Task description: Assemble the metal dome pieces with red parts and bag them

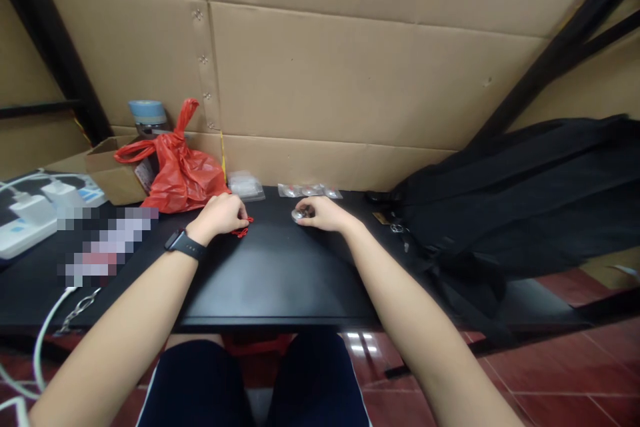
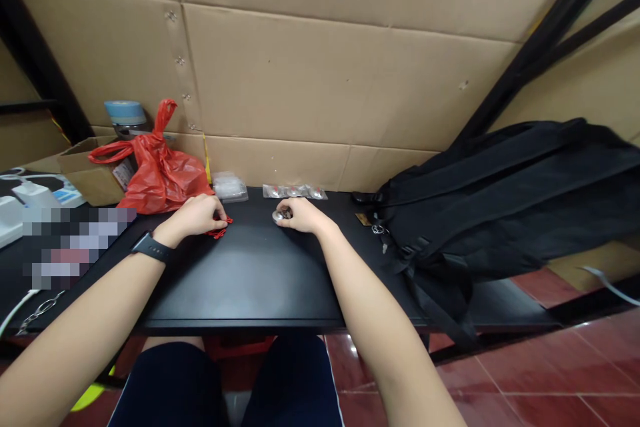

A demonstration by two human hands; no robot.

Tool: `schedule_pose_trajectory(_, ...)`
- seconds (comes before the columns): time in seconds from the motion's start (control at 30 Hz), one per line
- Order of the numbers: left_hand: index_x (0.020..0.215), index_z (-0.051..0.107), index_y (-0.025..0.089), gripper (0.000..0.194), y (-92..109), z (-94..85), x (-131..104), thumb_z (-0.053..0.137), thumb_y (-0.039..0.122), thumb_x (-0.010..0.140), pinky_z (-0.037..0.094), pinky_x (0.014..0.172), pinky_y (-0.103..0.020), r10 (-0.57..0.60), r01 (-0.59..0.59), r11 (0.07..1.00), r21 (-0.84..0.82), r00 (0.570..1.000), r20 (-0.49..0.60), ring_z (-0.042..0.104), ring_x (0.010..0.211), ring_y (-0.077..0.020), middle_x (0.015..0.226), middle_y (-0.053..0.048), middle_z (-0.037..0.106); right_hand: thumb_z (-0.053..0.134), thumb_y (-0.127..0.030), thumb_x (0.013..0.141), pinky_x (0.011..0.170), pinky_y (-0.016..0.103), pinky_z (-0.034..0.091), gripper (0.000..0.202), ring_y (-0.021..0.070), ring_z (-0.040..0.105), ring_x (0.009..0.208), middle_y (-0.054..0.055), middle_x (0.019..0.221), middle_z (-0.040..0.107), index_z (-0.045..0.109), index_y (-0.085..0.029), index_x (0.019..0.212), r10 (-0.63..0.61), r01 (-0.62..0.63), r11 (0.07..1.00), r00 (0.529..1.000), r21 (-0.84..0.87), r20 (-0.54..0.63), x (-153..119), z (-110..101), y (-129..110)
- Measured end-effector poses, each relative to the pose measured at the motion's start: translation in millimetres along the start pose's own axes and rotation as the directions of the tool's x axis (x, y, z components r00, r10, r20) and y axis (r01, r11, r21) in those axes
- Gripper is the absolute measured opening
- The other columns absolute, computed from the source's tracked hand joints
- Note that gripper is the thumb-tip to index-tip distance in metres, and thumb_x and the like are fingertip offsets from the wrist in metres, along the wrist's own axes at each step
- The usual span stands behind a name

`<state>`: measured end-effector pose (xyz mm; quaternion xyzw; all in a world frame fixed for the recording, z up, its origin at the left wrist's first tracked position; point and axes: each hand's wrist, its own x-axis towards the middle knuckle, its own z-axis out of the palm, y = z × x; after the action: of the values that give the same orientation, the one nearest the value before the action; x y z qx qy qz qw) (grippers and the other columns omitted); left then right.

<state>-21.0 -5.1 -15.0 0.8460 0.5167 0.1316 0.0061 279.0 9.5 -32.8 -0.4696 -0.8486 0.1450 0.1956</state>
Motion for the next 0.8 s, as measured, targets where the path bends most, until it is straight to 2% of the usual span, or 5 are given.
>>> schedule_pose_trajectory(0.2,0.079,0.073,0.024,0.013,7.0,-1.2,0.5,0.064,0.033,0.080,0.048,0.073,-0.026,0.028,-0.034,0.997,-0.074,0.997,-0.073,0.069,0.076,-0.0191,0.082,-0.001,0.077,0.073,-0.023,0.078,0.087,0.034,0.052,0.045,0.0182,0.066,0.089,0.008,0.105,0.070,0.064,-0.019,0.122,0.033,-0.029,0.996,0.998,0.082,-0.053,-1.4,2.4,0.1)
schedule_pose_trajectory(0.4,0.095,0.073,0.024,0.016,18.4,-4.2,1.3,0.060,0.029,0.087,0.047,0.082,-0.027,0.071,-0.110,0.976,-0.187,0.977,-0.200,0.069,0.092,-0.0197,0.097,-0.001,0.077,0.069,-0.021,0.076,0.086,0.036,0.052,0.051,0.0194,0.063,0.094,0.010,0.113,0.066,0.058,-0.017,0.126,-0.041,0.088,0.972,0.977,0.218,-0.211,0.5,7.6,-16.3)
schedule_pose_trajectory(0.57,0.093,0.072,0.025,0.020,27.2,-1.8,2.2,0.056,0.035,0.094,0.043,0.090,-0.032,0.072,-0.126,0.973,-0.195,0.962,-0.263,0.064,0.103,-0.0216,0.102,-0.002,0.075,0.071,-0.030,0.074,0.074,0.032,0.054,0.052,0.0183,0.065,0.090,0.007,0.112,0.064,0.056,-0.024,0.124,-0.063,0.181,0.867,0.964,0.464,-0.259,1.5,18.4,-38.3)
schedule_pose_trajectory(0.67,0.092,0.070,0.024,0.020,34.2,0.2,1.8,0.055,0.037,0.095,0.041,0.090,-0.035,0.061,-0.124,0.971,-0.203,0.955,-0.292,0.061,0.105,-0.0230,0.105,-0.004,0.072,0.074,-0.033,0.073,0.075,0.031,0.054,0.052,0.0184,0.066,0.093,0.007,0.114,0.063,0.056,-0.026,0.121,-0.056,0.217,0.802,0.955,0.557,-0.291,1.2,25.1,-51.8)
schedule_pose_trajectory(0.8,0.097,0.067,0.023,0.022,41.4,6.4,1.3,0.049,0.036,0.097,0.039,0.089,-0.036,0.056,-0.126,0.973,-0.191,0.939,-0.339,0.056,0.107,-0.0241,0.111,-0.006,0.064,0.074,-0.032,0.074,0.081,0.033,0.053,0.049,0.0209,0.066,0.103,0.008,0.122,0.063,0.056,-0.026,0.119,-0.059,0.272,0.766,0.932,0.583,-0.357,0.5,29.2,-64.8)
